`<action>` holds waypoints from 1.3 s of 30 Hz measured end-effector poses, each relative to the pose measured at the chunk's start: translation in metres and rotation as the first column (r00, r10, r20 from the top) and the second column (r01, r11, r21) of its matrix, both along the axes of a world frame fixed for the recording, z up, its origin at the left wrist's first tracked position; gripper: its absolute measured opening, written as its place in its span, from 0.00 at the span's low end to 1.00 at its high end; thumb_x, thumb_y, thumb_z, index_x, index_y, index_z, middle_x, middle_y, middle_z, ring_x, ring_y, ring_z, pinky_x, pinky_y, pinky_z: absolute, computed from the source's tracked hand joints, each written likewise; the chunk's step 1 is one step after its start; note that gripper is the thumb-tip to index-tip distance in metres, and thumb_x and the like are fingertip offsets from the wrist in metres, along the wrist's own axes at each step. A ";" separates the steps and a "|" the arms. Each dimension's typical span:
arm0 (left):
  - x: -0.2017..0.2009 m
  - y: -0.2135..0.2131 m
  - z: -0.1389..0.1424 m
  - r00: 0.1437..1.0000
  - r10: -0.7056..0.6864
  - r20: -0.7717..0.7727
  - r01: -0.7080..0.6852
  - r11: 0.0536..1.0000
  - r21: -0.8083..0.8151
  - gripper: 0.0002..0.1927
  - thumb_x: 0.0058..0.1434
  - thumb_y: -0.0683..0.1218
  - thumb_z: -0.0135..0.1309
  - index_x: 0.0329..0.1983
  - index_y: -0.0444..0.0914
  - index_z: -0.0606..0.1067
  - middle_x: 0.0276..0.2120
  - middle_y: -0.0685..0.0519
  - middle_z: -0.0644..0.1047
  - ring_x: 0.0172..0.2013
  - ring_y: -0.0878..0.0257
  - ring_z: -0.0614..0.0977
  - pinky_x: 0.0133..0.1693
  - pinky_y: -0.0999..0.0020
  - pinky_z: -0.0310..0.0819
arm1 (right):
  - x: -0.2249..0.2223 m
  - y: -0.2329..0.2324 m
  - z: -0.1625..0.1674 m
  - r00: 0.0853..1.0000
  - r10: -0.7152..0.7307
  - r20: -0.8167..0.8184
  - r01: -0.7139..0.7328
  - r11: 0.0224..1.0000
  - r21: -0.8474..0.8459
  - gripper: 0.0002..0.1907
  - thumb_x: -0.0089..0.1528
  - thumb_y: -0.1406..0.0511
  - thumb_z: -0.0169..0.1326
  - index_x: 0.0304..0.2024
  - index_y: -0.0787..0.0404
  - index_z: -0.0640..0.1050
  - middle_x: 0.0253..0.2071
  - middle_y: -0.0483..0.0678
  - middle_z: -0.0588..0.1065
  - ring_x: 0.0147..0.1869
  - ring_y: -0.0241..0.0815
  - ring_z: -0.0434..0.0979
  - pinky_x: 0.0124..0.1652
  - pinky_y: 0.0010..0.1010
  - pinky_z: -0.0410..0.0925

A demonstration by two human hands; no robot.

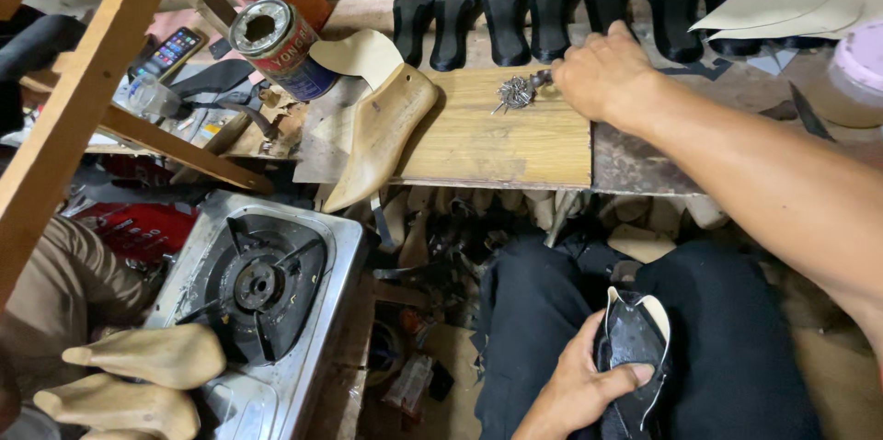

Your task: The person works on a black high-heeled shoe placed on a wooden last. They use a hammer to tap the heel area and a plier-like tool to adjust or remove parts of the shoe's upper. The person repeatedly repositions the shoe and applies force with the tools.

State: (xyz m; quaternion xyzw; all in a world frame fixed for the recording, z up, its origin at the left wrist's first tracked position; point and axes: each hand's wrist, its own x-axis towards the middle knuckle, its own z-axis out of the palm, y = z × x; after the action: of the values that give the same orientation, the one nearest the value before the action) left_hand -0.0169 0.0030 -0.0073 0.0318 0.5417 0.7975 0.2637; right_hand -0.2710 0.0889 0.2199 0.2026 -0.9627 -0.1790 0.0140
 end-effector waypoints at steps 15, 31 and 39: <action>-0.002 0.007 0.016 0.995 0.093 -0.043 -0.095 0.995 -0.043 0.35 0.55 0.41 0.64 0.67 0.34 0.68 0.48 0.54 0.78 0.48 0.67 0.79 0.54 0.72 0.74 | 0.040 0.100 -0.062 0.978 0.112 0.175 -0.018 0.885 -0.466 0.15 0.60 0.69 0.50 0.49 0.62 0.75 0.42 0.56 0.77 0.45 0.55 0.79 0.46 0.45 0.70; 0.027 0.083 0.077 0.954 -0.220 -0.204 0.051 0.789 -0.613 0.42 0.52 0.45 0.59 0.72 0.37 0.62 0.41 0.39 0.80 0.39 0.45 0.84 0.47 0.58 0.77 | 0.278 0.196 -0.076 0.584 -0.146 0.799 0.493 0.846 -0.206 0.22 0.61 0.66 0.49 0.59 0.53 0.72 0.42 0.54 0.80 0.48 0.56 0.81 0.45 0.47 0.72; 0.042 0.103 0.062 0.853 -0.289 -0.434 -0.048 0.785 -0.618 0.42 0.53 0.46 0.61 0.72 0.34 0.61 0.51 0.35 0.78 0.52 0.40 0.80 0.54 0.53 0.72 | 0.298 0.195 -0.061 0.760 -0.126 0.638 0.237 0.967 -0.091 0.31 0.60 0.69 0.47 0.68 0.54 0.65 0.50 0.55 0.74 0.43 0.60 0.80 0.42 0.50 0.73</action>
State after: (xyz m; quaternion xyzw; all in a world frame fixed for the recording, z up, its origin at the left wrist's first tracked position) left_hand 0.0248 0.1058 0.0548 0.1896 0.8149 0.5238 0.1602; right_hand 0.0273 0.2841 0.1590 0.1543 -0.9386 -0.0209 -0.3078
